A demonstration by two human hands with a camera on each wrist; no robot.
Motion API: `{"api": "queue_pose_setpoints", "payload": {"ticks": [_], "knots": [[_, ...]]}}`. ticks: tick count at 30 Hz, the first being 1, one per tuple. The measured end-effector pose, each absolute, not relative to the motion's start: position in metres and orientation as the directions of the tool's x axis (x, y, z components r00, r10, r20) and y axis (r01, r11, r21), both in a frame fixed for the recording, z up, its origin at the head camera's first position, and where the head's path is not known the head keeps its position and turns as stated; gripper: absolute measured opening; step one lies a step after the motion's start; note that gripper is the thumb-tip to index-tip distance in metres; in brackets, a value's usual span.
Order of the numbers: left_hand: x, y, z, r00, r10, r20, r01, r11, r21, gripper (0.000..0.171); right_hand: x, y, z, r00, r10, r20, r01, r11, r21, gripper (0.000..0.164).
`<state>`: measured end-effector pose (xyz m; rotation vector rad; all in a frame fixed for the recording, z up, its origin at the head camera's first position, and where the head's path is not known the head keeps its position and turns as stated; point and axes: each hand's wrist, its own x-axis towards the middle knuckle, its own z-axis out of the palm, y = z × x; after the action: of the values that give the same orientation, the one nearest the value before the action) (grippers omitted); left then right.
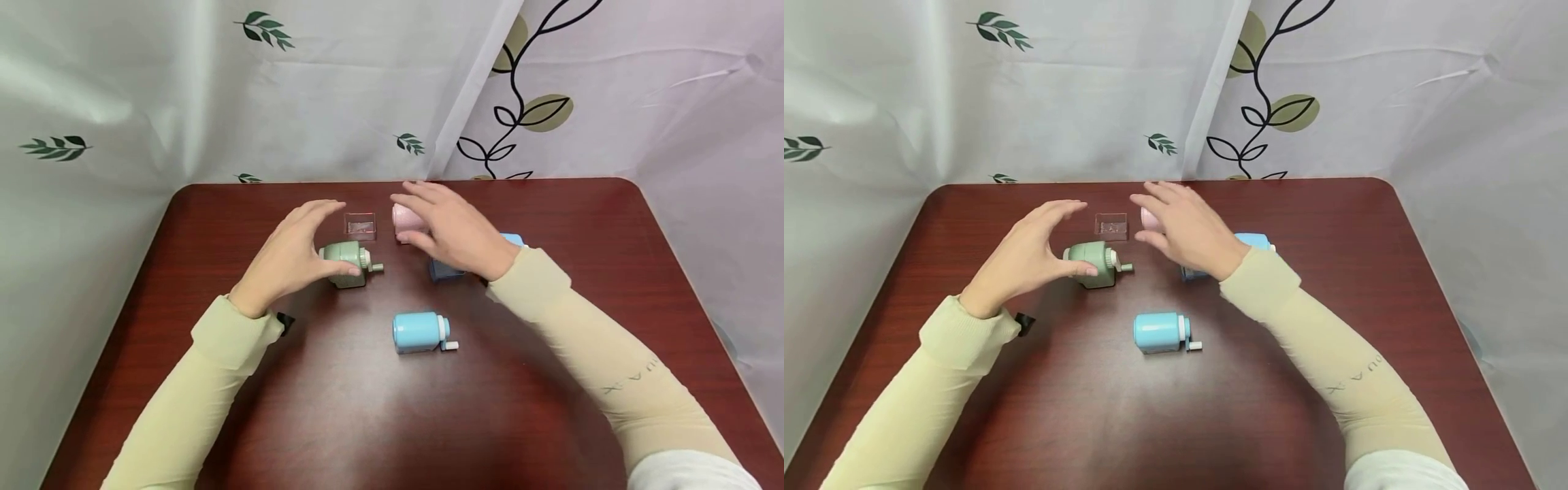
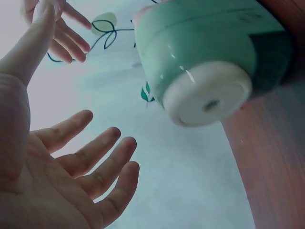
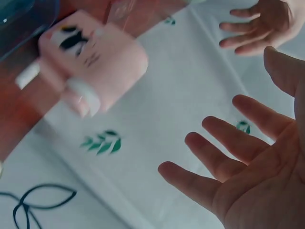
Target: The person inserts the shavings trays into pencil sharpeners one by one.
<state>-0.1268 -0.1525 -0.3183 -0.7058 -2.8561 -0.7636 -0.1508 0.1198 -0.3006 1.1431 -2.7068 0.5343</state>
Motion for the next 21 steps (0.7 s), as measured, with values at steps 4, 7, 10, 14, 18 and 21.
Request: {"api": "queue_pose_setpoints", "payload": {"ticks": [4, 7, 10, 14, 18, 21], "knots": [[-0.13, -0.141, -0.314, -0.874, 0.434, 0.218, 0.486, 0.768, 0.417, 0.092, -0.151, 0.138, -0.297, -0.732, -0.624, 0.274, -0.681, 0.674, -0.285, 0.057], [-0.131, -0.131, -0.31, -0.862, 0.456, 0.219, 0.506, 0.77, 0.389, 0.084, -0.153, 0.15, -0.296, -0.752, -0.606, 0.26, -0.659, 0.697, -0.282, 0.059], [-0.133, -0.119, -0.308, -0.855, 0.471, 0.216, 0.518, 0.767, 0.379, 0.078, -0.155, 0.161, -0.296, -0.772, -0.588, 0.242, -0.635, 0.719, -0.283, 0.06], [-0.137, -0.101, -0.308, -0.853, 0.484, 0.195, 0.521, 0.767, 0.374, 0.074, -0.158, 0.176, -0.294, -0.802, -0.555, 0.219, -0.597, 0.746, -0.297, 0.059], [-0.139, -0.084, -0.309, -0.851, 0.504, 0.147, 0.52, 0.771, 0.366, 0.071, -0.158, 0.19, -0.29, -0.828, -0.524, 0.2, -0.561, 0.767, -0.312, 0.059], [-0.141, -0.072, -0.311, -0.847, 0.523, 0.093, 0.518, 0.775, 0.361, 0.069, -0.156, 0.202, -0.287, -0.846, -0.497, 0.19, -0.532, 0.781, -0.327, 0.059]]}}
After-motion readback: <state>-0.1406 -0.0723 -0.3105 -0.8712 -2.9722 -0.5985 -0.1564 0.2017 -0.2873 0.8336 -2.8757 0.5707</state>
